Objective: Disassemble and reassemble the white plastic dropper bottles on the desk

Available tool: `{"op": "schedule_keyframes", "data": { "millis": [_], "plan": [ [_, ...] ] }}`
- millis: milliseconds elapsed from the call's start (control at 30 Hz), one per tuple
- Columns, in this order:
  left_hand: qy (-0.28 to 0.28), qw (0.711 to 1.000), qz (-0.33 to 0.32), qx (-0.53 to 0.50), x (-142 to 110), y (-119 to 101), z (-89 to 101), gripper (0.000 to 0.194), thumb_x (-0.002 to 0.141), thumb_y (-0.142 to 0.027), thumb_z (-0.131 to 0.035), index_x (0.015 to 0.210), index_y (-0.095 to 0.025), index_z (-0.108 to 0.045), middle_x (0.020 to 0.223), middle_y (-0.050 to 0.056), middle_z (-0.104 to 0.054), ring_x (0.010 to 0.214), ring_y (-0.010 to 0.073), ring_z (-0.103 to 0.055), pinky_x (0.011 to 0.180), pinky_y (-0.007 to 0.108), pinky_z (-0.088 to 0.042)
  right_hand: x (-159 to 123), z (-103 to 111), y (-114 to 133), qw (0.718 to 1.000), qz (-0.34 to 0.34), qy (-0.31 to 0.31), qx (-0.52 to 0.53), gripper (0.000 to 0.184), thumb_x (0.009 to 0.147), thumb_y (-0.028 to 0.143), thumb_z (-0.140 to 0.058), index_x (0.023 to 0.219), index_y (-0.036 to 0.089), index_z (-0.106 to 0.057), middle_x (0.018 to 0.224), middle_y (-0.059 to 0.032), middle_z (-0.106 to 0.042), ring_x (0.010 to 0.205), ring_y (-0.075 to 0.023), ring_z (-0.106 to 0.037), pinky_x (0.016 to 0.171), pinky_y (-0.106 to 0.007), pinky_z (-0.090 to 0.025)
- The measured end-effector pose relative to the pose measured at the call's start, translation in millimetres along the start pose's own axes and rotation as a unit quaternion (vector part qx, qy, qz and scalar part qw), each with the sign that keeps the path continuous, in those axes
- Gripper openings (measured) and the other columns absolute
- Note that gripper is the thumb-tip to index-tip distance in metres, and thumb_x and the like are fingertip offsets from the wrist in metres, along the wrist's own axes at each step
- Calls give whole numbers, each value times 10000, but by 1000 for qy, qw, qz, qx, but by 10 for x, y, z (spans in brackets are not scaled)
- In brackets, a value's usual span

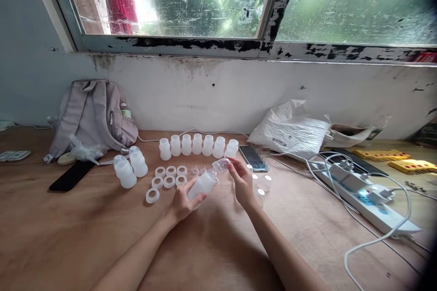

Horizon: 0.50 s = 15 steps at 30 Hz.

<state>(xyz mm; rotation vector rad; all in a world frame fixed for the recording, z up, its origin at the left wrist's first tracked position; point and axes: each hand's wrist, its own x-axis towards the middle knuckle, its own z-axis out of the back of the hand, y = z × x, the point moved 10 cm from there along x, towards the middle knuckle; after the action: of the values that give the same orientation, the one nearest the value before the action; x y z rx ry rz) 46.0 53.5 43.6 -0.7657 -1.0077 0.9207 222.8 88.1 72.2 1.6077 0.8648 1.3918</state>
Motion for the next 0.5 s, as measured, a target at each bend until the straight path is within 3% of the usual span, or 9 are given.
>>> {"op": "schedule_keyframes", "data": {
  "millis": [233, 500],
  "plan": [
    [11, 1000, 8, -6, -9, -27, -20, 446, 740, -357, -556, 1126, -135, -523, 972, 74, -631, 857, 218, -580, 745, 291, -449, -114, -196, -47, 998, -35, 49, 30, 223, 783, 342, -538, 971, 232, -588, 941, -28, -614, 894, -181, -548, 788, -310, -424],
    [15, 1000, -1, -6, -18, -52, -39, 463, 740, -367, -552, 1132, -124, -518, 932, 74, -633, 803, 206, -575, 703, 276, -446, -182, -262, -41, 997, -45, 55, 22, 212, 781, 343, -537, 948, 223, -588, 902, -28, -616, 847, -173, -548, 735, -294, -429]
  ]
}}
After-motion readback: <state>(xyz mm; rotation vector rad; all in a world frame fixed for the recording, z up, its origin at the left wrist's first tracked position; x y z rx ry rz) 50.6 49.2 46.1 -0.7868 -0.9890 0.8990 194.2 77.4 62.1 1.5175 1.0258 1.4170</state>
